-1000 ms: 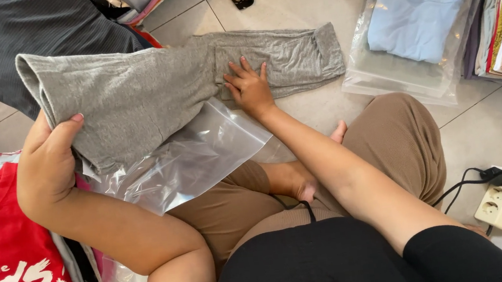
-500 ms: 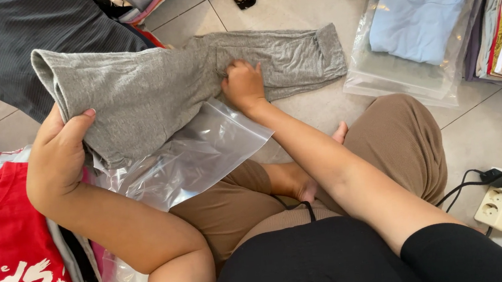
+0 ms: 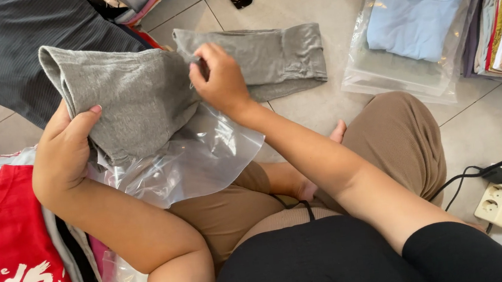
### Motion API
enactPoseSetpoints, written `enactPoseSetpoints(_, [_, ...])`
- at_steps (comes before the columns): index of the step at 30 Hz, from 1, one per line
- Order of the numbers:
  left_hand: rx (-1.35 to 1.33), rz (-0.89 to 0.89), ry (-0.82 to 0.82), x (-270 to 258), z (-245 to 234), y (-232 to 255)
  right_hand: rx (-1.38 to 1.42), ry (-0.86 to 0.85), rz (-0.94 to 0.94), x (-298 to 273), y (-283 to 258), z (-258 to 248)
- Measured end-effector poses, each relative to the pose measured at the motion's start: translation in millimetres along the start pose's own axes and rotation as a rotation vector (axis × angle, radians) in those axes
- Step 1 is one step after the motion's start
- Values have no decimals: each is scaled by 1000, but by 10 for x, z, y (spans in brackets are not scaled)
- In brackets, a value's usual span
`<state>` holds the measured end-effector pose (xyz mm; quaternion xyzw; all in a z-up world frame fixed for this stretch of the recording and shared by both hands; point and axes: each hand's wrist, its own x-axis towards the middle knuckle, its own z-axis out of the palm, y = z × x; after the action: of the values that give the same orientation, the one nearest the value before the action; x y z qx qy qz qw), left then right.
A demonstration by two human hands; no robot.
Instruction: Folding a grey garment and placing it into a clear plastic bag while sitting on the floor.
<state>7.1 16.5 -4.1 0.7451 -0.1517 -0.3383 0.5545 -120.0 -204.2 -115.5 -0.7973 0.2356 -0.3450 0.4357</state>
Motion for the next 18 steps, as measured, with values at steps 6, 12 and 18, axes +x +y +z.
enactPoseSetpoints(6, [42,-14,14,88,77,-26,-111,-407,21,-365,609,425])
enactPoseSetpoints(12, [-84,15,2,238,342,-84,333,-444,231,-415,478,224])
enactPoseSetpoints(18, [222,312,-260,386,1317,130,812,-659,187,-133,595,-446])
